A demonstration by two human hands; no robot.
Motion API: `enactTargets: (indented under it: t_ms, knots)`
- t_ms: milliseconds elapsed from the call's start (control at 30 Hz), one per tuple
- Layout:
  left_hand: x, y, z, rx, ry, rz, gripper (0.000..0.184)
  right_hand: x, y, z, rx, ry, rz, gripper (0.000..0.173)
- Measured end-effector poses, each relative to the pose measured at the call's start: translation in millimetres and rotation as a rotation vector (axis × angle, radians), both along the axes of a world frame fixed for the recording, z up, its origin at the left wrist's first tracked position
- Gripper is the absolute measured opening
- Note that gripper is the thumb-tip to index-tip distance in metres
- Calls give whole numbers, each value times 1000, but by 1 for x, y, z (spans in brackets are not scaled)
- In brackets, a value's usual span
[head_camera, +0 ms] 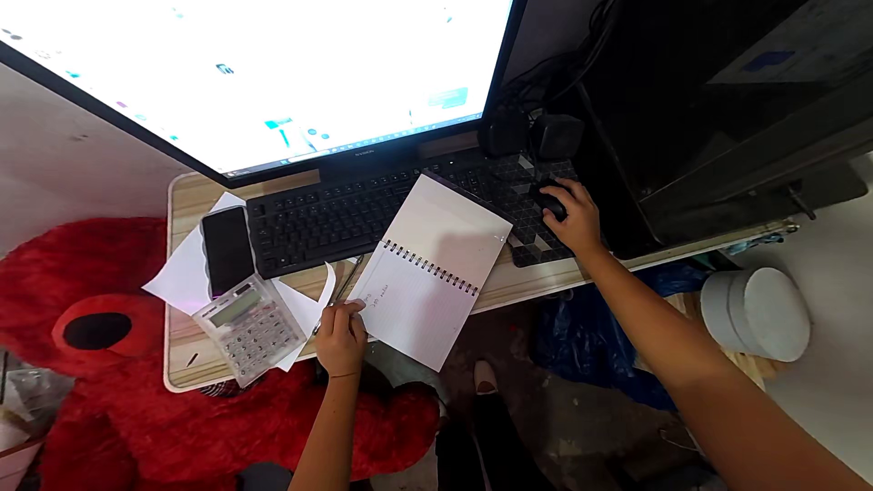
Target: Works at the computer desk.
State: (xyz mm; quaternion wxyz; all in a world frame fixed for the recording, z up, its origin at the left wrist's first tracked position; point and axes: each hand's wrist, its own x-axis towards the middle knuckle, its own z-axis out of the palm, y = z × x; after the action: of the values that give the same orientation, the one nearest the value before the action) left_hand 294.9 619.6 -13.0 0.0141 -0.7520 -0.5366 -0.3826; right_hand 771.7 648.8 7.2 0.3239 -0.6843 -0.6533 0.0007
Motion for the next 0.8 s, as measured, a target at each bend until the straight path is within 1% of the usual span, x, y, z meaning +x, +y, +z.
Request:
enactTargets:
  t_ms: [67, 233, 300, 400, 467, 533, 600, 667, 800]
  knots:
    - [0, -1, 0, 22, -3, 19, 25, 0, 0, 0, 6, 8, 1, 36]
    - [1, 1, -2, 106, 10, 182, 22, -1, 0, 2, 3, 8, -7, 36]
    - [-3, 3, 1, 54, -41, 185, 29, -2, -1, 4, -28, 13, -8, 37]
    - [-8, 14, 23, -110, -113, 186, 39, -2, 0, 5, -29, 11, -2, 36]
    - [-8, 25, 42, -217, -76, 225, 42, 0, -1, 5, -39, 9, -7, 37]
    - [-9, 35, 52, -274, -39, 303, 49, 0, -4, 9, -74, 9, 5, 40]
    - [-11, 46, 52, -265, -93, 415, 59, -3, -2, 12, -93, 11, 19, 45]
    - [-13, 53, 51, -287, -146, 514, 67, -5, -2, 12, -79, 21, 14, 47]
    - [-20, 59, 51, -332, -115, 563, 72, -2, -2, 9, -50, 21, 8, 45]
